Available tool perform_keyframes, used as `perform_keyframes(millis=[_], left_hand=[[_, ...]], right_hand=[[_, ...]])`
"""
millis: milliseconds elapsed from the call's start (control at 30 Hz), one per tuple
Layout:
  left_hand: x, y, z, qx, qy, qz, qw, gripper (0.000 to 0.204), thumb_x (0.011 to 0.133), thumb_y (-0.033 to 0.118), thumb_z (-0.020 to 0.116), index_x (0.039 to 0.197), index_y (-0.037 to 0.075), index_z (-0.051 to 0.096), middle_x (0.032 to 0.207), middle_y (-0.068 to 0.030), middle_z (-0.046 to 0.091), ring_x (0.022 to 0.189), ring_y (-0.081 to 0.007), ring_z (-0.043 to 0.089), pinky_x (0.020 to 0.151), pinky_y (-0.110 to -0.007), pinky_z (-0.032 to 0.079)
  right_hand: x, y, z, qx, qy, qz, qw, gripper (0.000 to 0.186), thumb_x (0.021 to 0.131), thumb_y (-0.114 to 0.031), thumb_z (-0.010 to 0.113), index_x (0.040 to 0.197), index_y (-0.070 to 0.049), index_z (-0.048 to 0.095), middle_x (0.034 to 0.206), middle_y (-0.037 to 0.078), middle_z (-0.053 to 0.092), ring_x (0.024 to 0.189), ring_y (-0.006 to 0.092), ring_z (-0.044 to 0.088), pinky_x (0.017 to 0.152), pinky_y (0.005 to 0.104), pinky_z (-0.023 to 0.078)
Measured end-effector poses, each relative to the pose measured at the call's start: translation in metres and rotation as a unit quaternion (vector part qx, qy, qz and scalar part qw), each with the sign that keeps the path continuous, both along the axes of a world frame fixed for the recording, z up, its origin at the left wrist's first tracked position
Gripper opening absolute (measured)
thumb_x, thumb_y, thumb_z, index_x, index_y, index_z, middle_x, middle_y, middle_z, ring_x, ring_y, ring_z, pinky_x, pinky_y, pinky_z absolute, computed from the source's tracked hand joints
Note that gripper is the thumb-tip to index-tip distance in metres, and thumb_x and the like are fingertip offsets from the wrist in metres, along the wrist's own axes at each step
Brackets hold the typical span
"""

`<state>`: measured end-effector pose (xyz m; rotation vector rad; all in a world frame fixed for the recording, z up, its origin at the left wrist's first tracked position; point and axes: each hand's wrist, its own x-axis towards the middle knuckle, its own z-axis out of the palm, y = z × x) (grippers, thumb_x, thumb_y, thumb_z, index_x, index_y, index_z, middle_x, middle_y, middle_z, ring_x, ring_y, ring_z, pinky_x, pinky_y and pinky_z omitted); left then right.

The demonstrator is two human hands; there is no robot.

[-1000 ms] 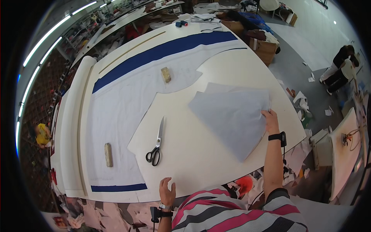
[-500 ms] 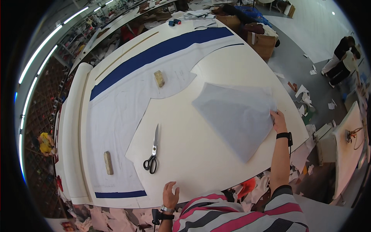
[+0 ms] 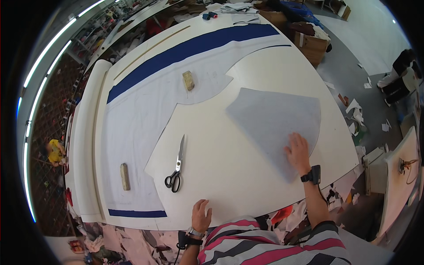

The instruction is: Using large scissors to cut out pattern pieces from a layered stack of blue and white fabric.

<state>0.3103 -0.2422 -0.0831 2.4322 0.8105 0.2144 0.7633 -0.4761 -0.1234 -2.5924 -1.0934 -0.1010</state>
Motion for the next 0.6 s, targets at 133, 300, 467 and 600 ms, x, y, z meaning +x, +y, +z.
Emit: perform_keyframes(millis=[133,300,467,600], left_hand=[[0.035,-0.003,0.009,0.017,-0.006,-0.079,0.997,0.043,0.091,0.01,0.072,0.132,0.006,0.062,0.134,-0.0152,0.062,0.122,-0.0383,0.059,0.104,-0.048,0.049],[0.083,-0.011,0.024,0.048,-0.008,-0.184,0.982,0.052,0.088,0.009,0.073,0.139,0.005,0.058,0.142,-0.0173,0.056,0.132,-0.0384,0.054,0.11,-0.05,0.046],[0.121,-0.019,-0.005,0.231,-0.012,-0.322,0.918,0.056,0.09,0.007,0.063,0.144,-0.001,0.054,0.151,-0.0193,0.05,0.146,-0.0406,0.043,0.122,-0.053,0.037],[0.142,-0.014,-0.032,0.243,-0.048,-0.327,0.912,0.052,0.092,0.007,0.06,0.143,-0.002,0.055,0.149,-0.0202,0.052,0.144,-0.0405,0.046,0.121,-0.053,0.039]], right_hand=[[-0.067,0.008,-0.018,0.003,-0.053,-0.023,0.998,0.066,0.098,-0.033,0.068,0.151,0.0,0.048,0.16,0.024,0.041,0.146,0.0445,0.039,0.12,0.0565,0.032],[-0.142,0.01,0.002,-0.005,0.033,0.041,0.999,0.072,0.094,-0.037,0.07,0.152,-0.002,0.047,0.16,0.024,0.041,0.147,0.0447,0.039,0.121,0.0559,0.031],[-0.182,-0.015,0.017,0.002,0.08,0.061,0.995,0.066,0.091,-0.027,0.074,0.149,-0.005,0.052,0.159,0.021,0.044,0.145,0.0419,0.042,0.118,0.0522,0.035],[-0.182,-0.045,0.021,0.019,0.109,0.057,0.992,0.062,0.091,-0.024,0.073,0.147,-0.006,0.054,0.158,0.014,0.048,0.143,0.0362,0.045,0.117,0.0508,0.036]])
